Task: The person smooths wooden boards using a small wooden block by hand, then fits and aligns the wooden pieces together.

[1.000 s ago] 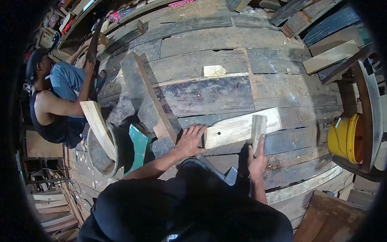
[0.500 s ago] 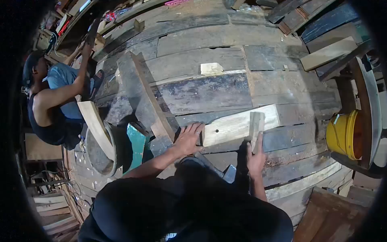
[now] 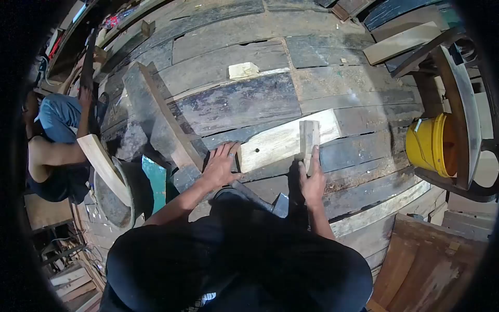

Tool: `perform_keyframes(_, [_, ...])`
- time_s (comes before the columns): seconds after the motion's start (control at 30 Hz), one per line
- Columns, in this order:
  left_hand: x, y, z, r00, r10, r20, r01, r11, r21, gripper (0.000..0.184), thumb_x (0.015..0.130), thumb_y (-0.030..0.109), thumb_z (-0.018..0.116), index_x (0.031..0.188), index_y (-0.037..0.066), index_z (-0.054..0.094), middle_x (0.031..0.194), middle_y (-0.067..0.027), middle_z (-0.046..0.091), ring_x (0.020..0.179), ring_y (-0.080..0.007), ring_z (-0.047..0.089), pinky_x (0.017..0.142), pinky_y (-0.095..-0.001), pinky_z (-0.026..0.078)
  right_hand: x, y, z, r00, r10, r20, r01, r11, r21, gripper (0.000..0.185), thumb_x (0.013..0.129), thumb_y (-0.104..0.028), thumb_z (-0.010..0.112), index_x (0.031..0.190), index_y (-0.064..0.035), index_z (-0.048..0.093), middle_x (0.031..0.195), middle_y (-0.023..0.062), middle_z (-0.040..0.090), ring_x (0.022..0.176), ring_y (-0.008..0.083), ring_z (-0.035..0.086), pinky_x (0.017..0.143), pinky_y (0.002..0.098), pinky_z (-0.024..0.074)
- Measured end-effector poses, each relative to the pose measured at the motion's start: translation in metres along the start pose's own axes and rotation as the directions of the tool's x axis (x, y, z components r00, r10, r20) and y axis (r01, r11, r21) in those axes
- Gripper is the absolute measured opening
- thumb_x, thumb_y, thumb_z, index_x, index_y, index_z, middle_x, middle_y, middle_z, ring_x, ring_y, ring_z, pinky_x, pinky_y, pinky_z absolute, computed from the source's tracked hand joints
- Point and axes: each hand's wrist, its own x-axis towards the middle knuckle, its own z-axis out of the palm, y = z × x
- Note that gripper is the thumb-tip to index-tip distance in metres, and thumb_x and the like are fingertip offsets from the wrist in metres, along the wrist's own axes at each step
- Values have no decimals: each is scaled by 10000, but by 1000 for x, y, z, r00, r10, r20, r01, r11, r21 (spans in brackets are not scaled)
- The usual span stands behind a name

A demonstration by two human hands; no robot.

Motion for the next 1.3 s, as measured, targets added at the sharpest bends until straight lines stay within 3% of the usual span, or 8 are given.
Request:
perform_keyframes(0.43, [0, 1, 0, 1000, 10, -8, -9, 1000, 8, 1087, 748, 366, 927, 1609, 19, 361, 1568, -181, 447, 1473, -379, 401, 1202, -525, 338, 0, 2, 2, 999, -21, -25, 20, 1000, -24, 766, 1028, -294, 693, 1693, -178, 332, 1284, 364, 674, 1157, 539, 671, 966, 543, 553])
perform_keyframes(0.6, [0, 2, -2, 999, 0, 54, -1, 1000, 13, 1078, 790, 350, 900, 1647, 42, 323, 1608, -197, 417, 1494, -388, 383, 1218, -529, 327, -4, -18, -11, 997, 63, 50, -64, 998, 19, 738, 1042, -296, 667, 1688, -161, 337, 1358, 347, 646, 1218, 544, 640, 1020, 524, 521])
perform_keyframes(0.63, [1, -1, 2, 999, 6, 41, -6, 1000, 19, 1062, 805, 349, 888, 1654, 57, 320, 1619, -188, 413, 1509, -386, 368, 1218, -530, 328, -3, -2, -1, 999, -34, -18, 34, 998, 53, 732, 1042, -285, 666, 1688, -166, 341, 1354, 350, 646, 1212, 542, 644, 1002, 523, 527])
perform_keyframes(0.83, [-2, 6, -9, 998, -7, 58, 10, 998, -61, 1054, 791, 273, 894, 1653, 70, 322, 1631, -173, 409, 1538, -377, 336, 1223, -564, 322, -3, -1, 0, 997, -67, -24, 68, 997, 26, 744, 1032, -265, 683, 1688, -171, 343, 1331, 372, 647, 1200, 548, 649, 965, 538, 543])
perform_keyframes(1.1, [1, 8, -10, 999, 22, 37, -18, 995, -102, 1026, 782, 262, 899, 1642, 106, 361, 1631, -131, 431, 1559, -341, 338, 1243, -581, 312, -3, -3, -2, 1000, -7, 11, 7, 1000, -13, 782, 1029, -281, 689, 1705, -212, 302, 1334, 385, 639, 1185, 577, 636, 962, 573, 531])
perform_keyframes(1.17, [-2, 11, -13, 999, -8, 42, 13, 993, -117, 1016, 777, 255, 901, 1633, 101, 376, 1631, -121, 440, 1560, -330, 340, 1241, -582, 313, -7, -8, -4, 998, -56, -18, 55, 997, -52, 777, 1027, -259, 695, 1699, -180, 312, 1359, 385, 624, 1205, 573, 627, 985, 561, 526])
perform_keyframes(1.23, [-1, 8, -10, 999, 6, 38, -2, 994, -111, 1025, 769, 251, 906, 1632, 93, 375, 1631, -124, 435, 1554, -333, 347, 1239, -583, 310, -9, -14, -2, 989, -145, -34, 148, 984, 95, 771, 1012, -175, 710, 1675, -84, 328, 1362, 379, 626, 1207, 566, 625, 1023, 538, 524])
perform_keyframes(1.3, [1, 1, -2, 999, 35, 41, -33, 998, -53, 1041, 789, 293, 900, 1642, 53, 353, 1638, -170, 424, 1542, -364, 351, 1233, -548, 319, -9, 8, 18, 913, -400, -80, 383, 908, -171, 756, 1023, -251, 696, 1679, -144, 337, 1354, 379, 624, 1156, 569, 645, 967, 559, 550])
